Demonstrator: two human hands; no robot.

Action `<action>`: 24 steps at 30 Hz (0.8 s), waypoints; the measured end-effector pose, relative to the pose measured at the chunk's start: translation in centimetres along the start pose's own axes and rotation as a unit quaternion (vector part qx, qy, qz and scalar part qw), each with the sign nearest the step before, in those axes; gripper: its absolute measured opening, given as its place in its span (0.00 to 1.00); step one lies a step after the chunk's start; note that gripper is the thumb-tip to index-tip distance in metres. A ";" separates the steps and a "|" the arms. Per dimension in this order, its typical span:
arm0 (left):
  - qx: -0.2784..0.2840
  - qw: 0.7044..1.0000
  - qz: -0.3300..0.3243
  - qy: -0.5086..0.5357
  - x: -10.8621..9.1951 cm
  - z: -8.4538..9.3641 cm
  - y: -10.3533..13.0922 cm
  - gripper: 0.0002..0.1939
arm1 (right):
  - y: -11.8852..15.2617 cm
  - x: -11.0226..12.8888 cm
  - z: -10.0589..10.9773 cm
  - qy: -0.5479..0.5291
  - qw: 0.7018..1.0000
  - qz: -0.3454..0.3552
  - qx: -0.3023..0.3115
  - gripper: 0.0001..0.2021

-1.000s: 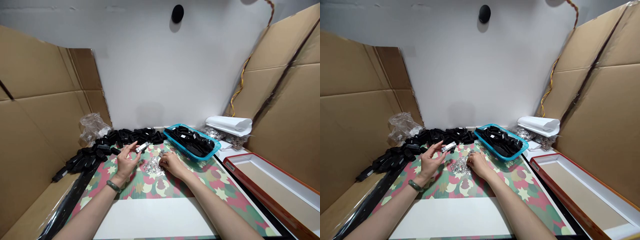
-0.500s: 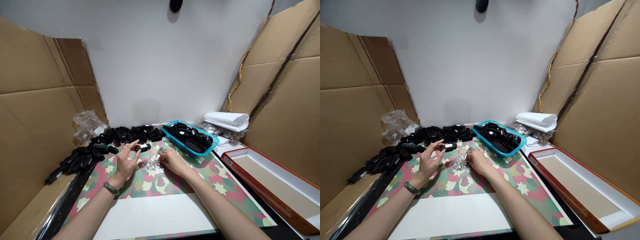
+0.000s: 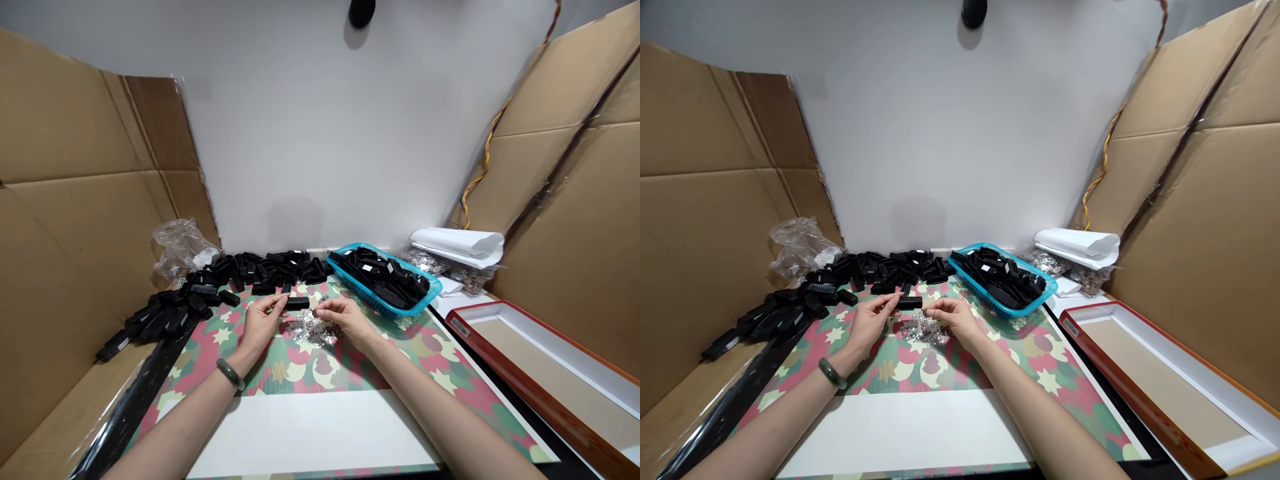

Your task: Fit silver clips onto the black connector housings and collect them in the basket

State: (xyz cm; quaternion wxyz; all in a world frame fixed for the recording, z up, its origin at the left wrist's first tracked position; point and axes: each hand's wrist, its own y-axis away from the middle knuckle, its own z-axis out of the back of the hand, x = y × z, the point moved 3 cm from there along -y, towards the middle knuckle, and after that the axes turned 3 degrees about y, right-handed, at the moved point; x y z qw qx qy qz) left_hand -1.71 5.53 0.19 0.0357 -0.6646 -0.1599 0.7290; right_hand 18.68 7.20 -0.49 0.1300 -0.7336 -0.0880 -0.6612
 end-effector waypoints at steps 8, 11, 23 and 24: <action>0.057 0.988 -0.127 -0.067 -0.3 -0.9 1.0 0.15 | 0.3 0.2 -0.3 -0.019 1.000 0.002 -0.020 0.16; 0.058 0.973 -0.196 -0.104 -0.5 -1.1 1.4 0.14 | 0.7 0.9 -0.6 0.016 0.999 0.026 -0.036 0.13; 0.111 0.942 -0.280 -0.150 -0.6 -1.8 1.9 0.15 | 1.1 1.0 -2.1 0.053 0.995 0.072 -0.032 0.09; 0.108 0.939 -0.288 -0.156 -0.6 -1.9 2.0 0.15 | 1.1 0.9 -2.1 0.058 0.995 0.073 -0.033 0.09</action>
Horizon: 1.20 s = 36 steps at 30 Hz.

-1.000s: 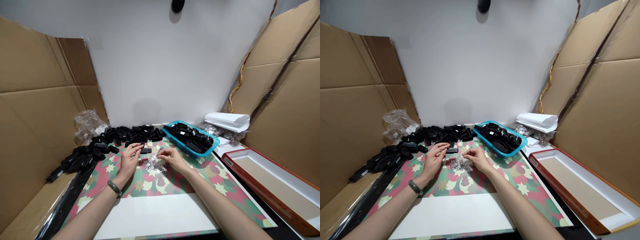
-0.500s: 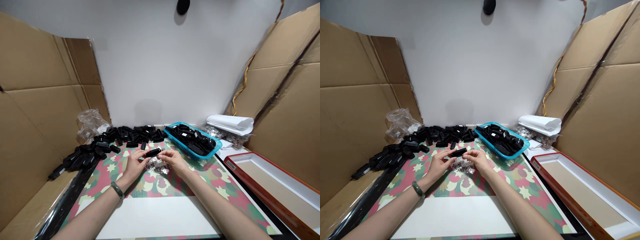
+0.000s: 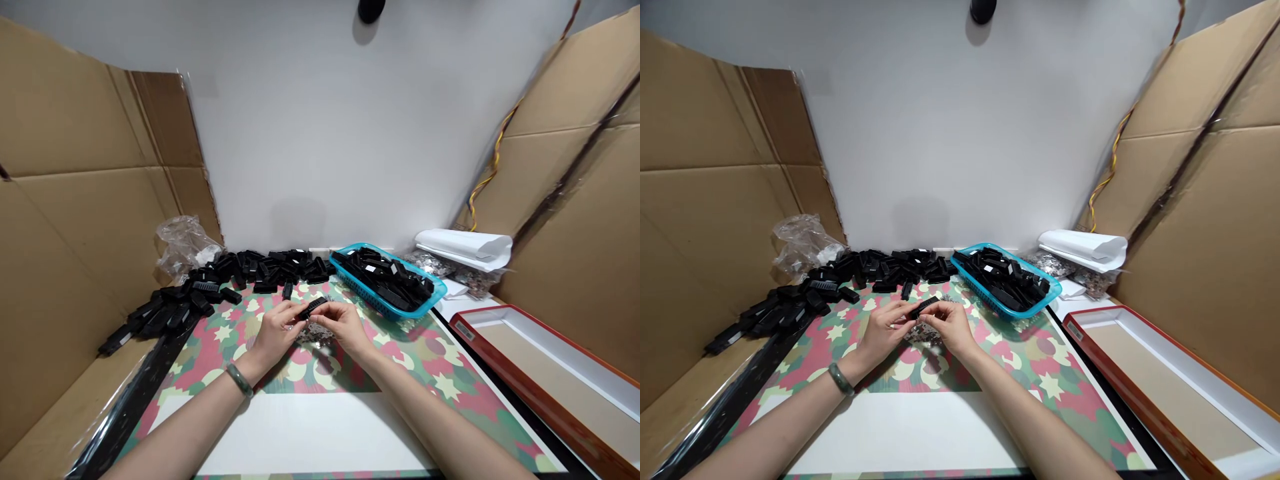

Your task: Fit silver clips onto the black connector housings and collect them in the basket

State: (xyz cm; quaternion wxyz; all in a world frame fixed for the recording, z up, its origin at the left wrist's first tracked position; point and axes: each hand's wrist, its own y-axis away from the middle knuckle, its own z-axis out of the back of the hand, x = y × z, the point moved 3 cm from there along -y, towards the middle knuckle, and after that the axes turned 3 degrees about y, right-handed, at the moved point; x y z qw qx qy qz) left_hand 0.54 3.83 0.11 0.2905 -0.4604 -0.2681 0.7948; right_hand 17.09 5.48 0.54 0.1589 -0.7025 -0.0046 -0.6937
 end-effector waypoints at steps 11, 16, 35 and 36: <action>-0.007 0.998 -0.024 -0.050 0.0 -0.6 0.3 0.19 | 0.6 -0.5 -0.7 0.126 0.991 0.046 -0.027 0.06; -0.009 0.999 0.004 -0.033 0.0 -0.6 0.2 0.17 | 0.8 0.1 -0.5 0.166 0.981 0.091 -0.032 0.04; 0.024 0.999 0.019 0.035 -0.5 -0.3 -0.2 0.13 | 0.2 -1.2 0.1 0.014 0.999 0.023 -0.046 0.16; 0.023 0.999 0.018 0.035 -0.5 -0.3 -0.2 0.13 | 0.2 -1.3 0.0 0.007 0.999 0.013 -0.045 0.17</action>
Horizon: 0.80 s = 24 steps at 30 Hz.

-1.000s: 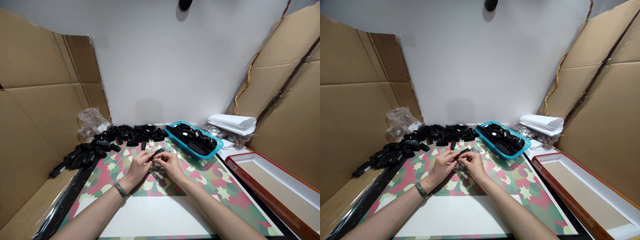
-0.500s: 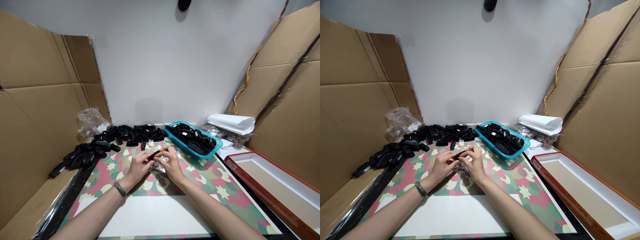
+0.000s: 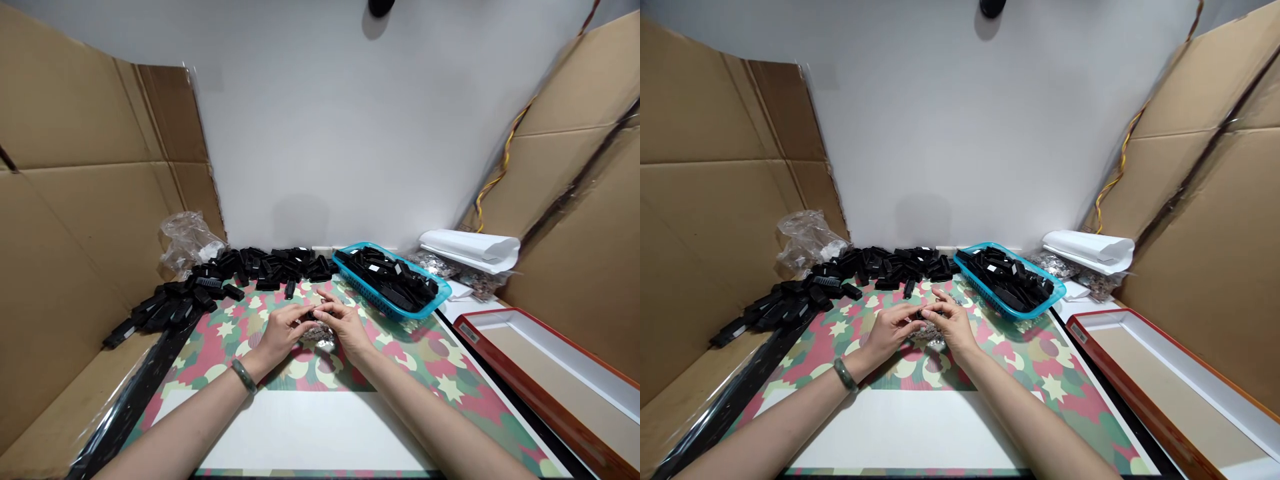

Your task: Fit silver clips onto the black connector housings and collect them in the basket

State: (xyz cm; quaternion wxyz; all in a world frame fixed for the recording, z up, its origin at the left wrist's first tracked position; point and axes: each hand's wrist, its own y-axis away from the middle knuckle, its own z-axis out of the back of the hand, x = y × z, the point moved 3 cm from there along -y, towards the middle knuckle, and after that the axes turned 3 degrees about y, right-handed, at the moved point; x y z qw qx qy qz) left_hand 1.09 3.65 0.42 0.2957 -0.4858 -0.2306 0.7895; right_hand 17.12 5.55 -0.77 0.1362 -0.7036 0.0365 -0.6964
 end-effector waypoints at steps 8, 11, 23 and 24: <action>-0.005 1.000 0.009 -0.002 0.4 -0.1 0.2 0.12 | 0.1 -0.3 -0.3 -0.043 0.998 -0.036 0.007 0.15; -0.007 1.000 0.007 -0.007 0.4 -0.2 0.2 0.12 | 0.1 -0.4 -0.3 -0.049 0.998 -0.043 0.008 0.16; -0.015 0.999 0.036 0.032 0.7 -0.2 0.3 0.14 | 0.2 0.3 -0.3 -0.004 1.000 -0.010 0.014 0.15; -0.013 0.997 0.059 0.052 0.7 -0.2 0.3 0.15 | 0.2 0.3 -0.3 0.002 1.000 -0.009 0.014 0.15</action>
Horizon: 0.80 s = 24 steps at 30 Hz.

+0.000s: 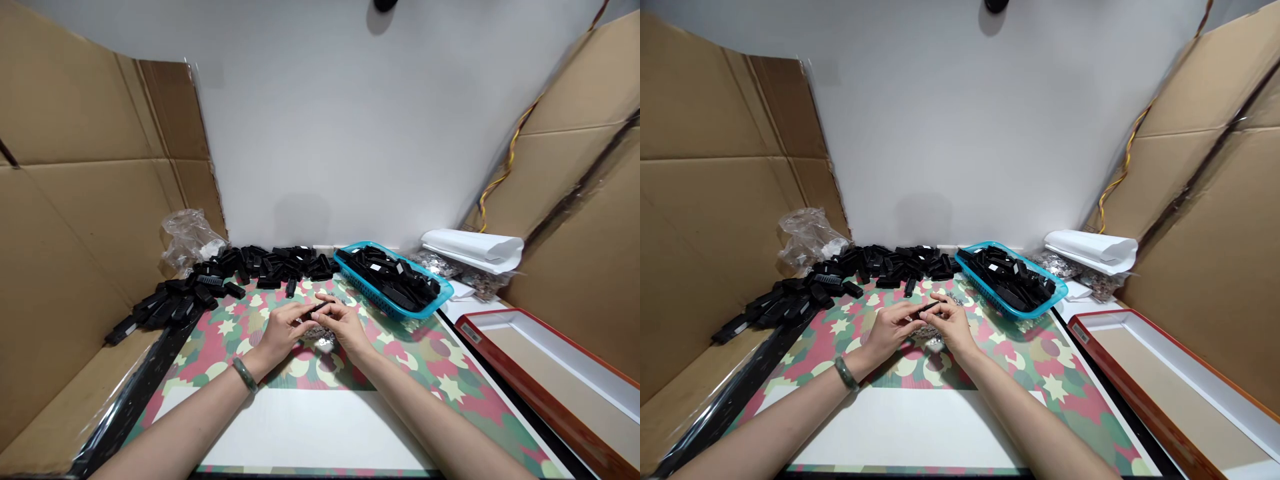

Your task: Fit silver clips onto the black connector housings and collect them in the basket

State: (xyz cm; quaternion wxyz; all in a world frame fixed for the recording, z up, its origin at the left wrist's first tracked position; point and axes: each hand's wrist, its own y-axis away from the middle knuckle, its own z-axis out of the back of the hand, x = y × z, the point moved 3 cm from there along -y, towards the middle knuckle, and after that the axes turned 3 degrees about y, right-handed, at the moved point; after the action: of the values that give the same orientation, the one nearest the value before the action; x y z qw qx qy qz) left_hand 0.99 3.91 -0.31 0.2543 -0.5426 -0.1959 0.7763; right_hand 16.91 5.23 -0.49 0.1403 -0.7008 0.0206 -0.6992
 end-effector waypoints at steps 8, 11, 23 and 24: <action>0.007 0.919 0.263 0.294 0.8 -0.8 0.1 0.24 | -0.1 -0.4 0.2 0.040 0.998 0.034 -0.016 0.16; -0.005 0.887 0.301 0.350 1.2 -0.8 0.1 0.25 | -0.2 0.1 0.5 0.080 0.993 0.085 -0.028 0.14; 0.042 0.898 0.307 0.313 1.0 0.2 -0.3 0.24 | -0.5 1.6 1.6 0.255 0.937 0.228 0.075 0.08; 0.045 0.900 0.308 0.306 1.1 0.3 -0.3 0.24 | -0.5 1.4 1.6 0.261 0.934 0.235 0.068 0.08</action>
State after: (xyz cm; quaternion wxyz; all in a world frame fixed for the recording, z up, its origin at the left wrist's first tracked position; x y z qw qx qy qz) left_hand 0.50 4.82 -0.85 0.0741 -0.7745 0.1032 0.6196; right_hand 18.46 5.66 0.96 0.3377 -0.4572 0.1728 -0.8044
